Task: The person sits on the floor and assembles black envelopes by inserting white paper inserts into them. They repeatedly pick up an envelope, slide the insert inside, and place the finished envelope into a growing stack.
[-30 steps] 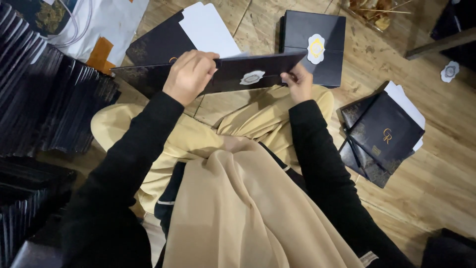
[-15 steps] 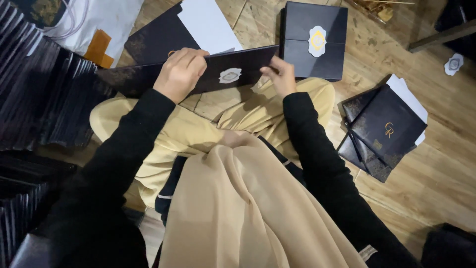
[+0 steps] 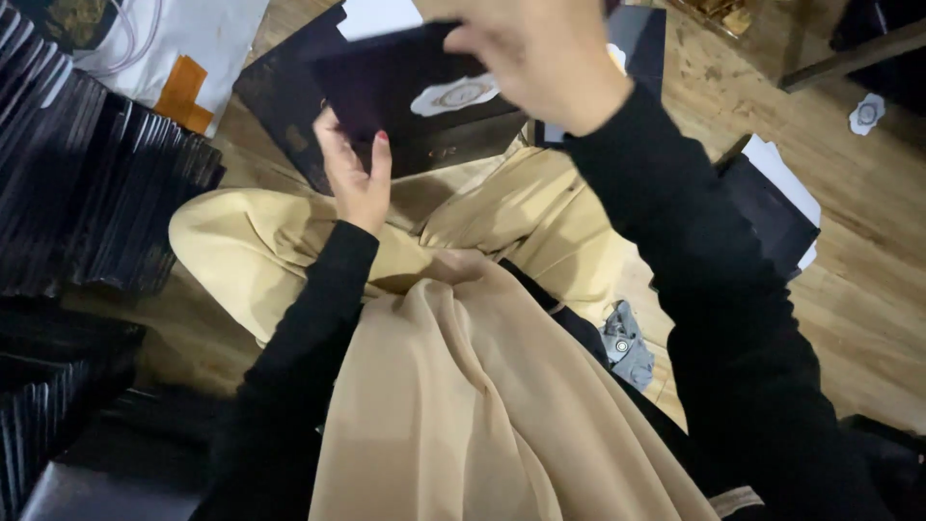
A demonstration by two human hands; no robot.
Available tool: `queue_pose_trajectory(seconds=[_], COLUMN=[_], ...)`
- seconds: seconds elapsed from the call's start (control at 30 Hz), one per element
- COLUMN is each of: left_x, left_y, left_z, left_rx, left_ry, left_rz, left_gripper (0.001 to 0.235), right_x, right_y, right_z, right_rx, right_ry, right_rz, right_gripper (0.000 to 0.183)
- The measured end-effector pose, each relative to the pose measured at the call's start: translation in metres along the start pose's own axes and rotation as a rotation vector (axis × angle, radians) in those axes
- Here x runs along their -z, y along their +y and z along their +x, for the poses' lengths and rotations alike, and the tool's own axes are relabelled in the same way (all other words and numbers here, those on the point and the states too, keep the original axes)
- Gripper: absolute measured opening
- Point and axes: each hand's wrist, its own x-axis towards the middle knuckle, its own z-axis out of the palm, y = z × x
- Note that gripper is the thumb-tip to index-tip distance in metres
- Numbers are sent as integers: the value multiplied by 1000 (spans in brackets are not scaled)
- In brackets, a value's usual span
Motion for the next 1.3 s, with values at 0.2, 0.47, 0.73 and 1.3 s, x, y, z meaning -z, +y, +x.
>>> queue_pose_trajectory(seconds=[0.2,0.47,0.73,1.3], left_x=[14,11,12,18], left_y=[-8,-6,-2,-10], left_z=[-12,-11,-10,-23], left_rx=[57,61,54,53], left_ry=[-74,-111,-117,-115], left_rz=[206,196,224,178], left_gripper=[40,29,27,45], right_x=[-6,10,10,12], right_y=[-9,-20,-24,-49], right_z=[4,7,-2,-7], right_rx=[-29,-24,-49,-135], right_ry=[-92,-115,-102,-149], right_rz=[18,144,108,28], right_gripper=[13,11,10,13])
